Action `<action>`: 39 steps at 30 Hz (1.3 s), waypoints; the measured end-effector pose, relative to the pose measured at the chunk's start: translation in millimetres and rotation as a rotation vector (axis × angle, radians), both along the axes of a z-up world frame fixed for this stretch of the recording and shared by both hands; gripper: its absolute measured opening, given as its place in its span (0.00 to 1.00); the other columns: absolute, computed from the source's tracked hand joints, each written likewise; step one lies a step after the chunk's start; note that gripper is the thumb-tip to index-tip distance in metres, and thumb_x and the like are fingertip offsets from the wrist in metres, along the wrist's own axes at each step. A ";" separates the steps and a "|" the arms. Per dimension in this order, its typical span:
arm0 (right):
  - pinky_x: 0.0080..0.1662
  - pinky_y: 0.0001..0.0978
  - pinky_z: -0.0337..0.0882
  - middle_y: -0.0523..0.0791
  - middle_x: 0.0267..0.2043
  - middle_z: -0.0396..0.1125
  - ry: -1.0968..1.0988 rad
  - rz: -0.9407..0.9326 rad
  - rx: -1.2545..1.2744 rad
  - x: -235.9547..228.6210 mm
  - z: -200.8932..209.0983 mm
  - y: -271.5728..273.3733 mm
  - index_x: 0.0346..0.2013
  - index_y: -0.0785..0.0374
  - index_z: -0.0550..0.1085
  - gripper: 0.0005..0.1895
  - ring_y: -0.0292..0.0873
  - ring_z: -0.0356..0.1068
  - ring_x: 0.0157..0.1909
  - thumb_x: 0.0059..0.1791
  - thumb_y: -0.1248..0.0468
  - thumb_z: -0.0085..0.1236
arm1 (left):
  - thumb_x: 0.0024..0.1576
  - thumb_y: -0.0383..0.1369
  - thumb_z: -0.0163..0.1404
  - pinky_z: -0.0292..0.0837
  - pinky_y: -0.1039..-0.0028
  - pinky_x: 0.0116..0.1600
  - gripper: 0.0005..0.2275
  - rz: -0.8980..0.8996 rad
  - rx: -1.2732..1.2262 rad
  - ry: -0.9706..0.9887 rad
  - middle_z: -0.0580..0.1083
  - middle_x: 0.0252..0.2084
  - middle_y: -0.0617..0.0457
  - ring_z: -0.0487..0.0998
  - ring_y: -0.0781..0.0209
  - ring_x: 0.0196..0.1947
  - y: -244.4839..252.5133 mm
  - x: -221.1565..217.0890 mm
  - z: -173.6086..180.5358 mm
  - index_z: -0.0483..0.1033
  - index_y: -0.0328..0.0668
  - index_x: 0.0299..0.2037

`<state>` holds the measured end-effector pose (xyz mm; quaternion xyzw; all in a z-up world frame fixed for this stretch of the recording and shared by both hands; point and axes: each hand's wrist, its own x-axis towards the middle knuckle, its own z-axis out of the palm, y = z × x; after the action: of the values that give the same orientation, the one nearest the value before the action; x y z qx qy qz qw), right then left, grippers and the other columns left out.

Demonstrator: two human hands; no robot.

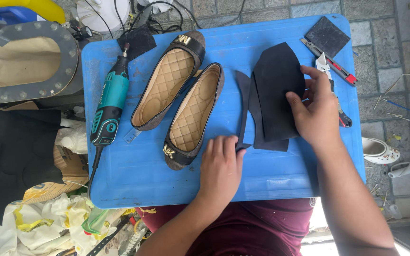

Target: The person uses a utility knife to cut a black rubber sheet to match the outline of a flat shoe. They hold the shoe against the rubber, trace the shape, and trim the excess material to create a custom sole insert.

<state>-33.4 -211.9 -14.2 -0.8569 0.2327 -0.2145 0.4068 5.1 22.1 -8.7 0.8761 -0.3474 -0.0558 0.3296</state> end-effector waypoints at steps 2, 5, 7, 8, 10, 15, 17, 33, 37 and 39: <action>0.34 0.26 0.68 0.48 0.45 0.70 -0.003 -0.022 -0.054 -0.8 -0.2 3.9 0.65 0.69 0.63 0.29 0.33 0.68 0.35 0.51 0.75 0.63 | 0.59 0.32 0.57 0.73 0.60 0.46 0.12 -0.018 -0.058 0.066 0.74 0.43 0.48 0.76 0.48 0.43 10.9 2.7 4.4 0.71 0.39 0.49; 0.34 0.26 0.66 0.48 0.45 0.71 -0.010 -0.023 -0.155 -3.0 -2.4 6.7 0.56 0.69 0.70 0.21 0.34 0.65 0.33 0.50 0.74 0.65 | 0.57 0.32 0.59 0.73 0.63 0.40 0.10 -0.035 -0.112 0.226 0.75 0.37 0.49 0.78 0.50 0.37 38.2 6.8 23.3 0.73 0.40 0.44; 0.35 0.25 0.65 0.47 0.41 0.71 0.015 -0.048 -0.131 -4.2 -6.3 6.4 0.49 0.68 0.74 0.13 0.34 0.63 0.32 0.51 0.73 0.66 | 0.55 0.32 0.60 0.74 0.66 0.38 0.09 -0.043 -0.105 0.347 0.75 0.34 0.49 0.79 0.52 0.35 75.3 11.0 42.9 0.76 0.39 0.41; 0.34 0.25 0.63 0.46 0.36 0.69 0.045 -0.076 -0.071 -5.1 -9.1 5.4 0.47 0.68 0.75 0.09 0.34 0.63 0.31 0.53 0.72 0.65 | 0.55 0.31 0.60 0.74 0.68 0.38 0.08 -0.045 -0.086 0.406 0.75 0.33 0.49 0.80 0.53 0.35 101.7 17.3 52.8 0.78 0.38 0.40; 0.36 0.23 0.62 0.44 0.33 0.68 0.025 -0.089 0.065 -7.2 -15.3 2.3 0.46 0.68 0.76 0.06 0.31 0.62 0.32 0.56 0.72 0.63 | 0.53 0.29 0.61 0.75 0.73 0.39 0.07 -0.029 -0.180 0.457 0.78 0.34 0.53 0.81 0.61 0.34 162.2 35.6 65.3 0.81 0.38 0.39; 0.45 0.18 0.63 0.39 0.40 0.69 -0.221 0.020 0.387 -10.4 -26.4 -1.7 0.50 0.71 0.75 0.05 0.25 0.64 0.39 0.59 0.76 0.57 | 0.51 0.22 0.61 0.78 0.72 0.53 0.16 0.650 -0.148 0.357 0.78 0.42 0.46 0.81 0.62 0.45 343.0 64.6 71.2 0.75 0.37 0.49; 0.47 0.17 0.65 0.40 0.41 0.70 -0.247 0.046 0.434 -12.0 -25.9 -1.0 0.50 0.71 0.74 0.07 0.26 0.66 0.39 0.58 0.77 0.56 | 0.54 0.27 0.62 0.76 0.72 0.51 0.20 0.727 -0.132 0.202 0.76 0.46 0.46 0.79 0.61 0.43 399.5 81.9 61.5 0.71 0.38 0.55; 0.48 0.34 0.78 0.51 0.62 0.65 -0.401 0.230 0.648 -3.7 -22.0 14.4 0.61 0.68 0.63 0.24 0.40 0.75 0.44 0.53 0.83 0.57 | 0.61 0.29 0.56 0.78 0.80 0.41 0.07 0.216 -0.369 0.200 0.83 0.37 0.54 0.84 0.69 0.35 125.3 86.4 57.8 0.80 0.38 0.47; 0.47 0.35 0.79 0.54 0.64 0.63 -0.448 0.265 0.694 -4.4 -18.4 20.0 0.64 0.64 0.59 0.28 0.44 0.76 0.51 0.53 0.83 0.56 | 0.60 0.30 0.58 0.81 0.78 0.38 0.15 -0.132 -0.398 0.254 0.80 0.49 0.47 0.83 0.64 0.43 32.5 73.1 51.8 0.73 0.37 0.55; 0.47 0.35 0.79 0.55 0.63 0.63 -0.492 0.258 0.688 -5.8 -16.4 22.3 0.65 0.63 0.57 0.30 0.44 0.76 0.51 0.54 0.84 0.56 | 0.55 0.32 0.62 0.80 0.77 0.37 0.23 -0.152 -0.358 0.374 0.78 0.47 0.46 0.82 0.63 0.42 8.6 74.2 46.2 0.68 0.35 0.58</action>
<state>-39.2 -189.6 -30.7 -0.6170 0.0781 -0.2696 0.7352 79.3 30.7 37.4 0.7496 -0.3498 -0.1788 0.5327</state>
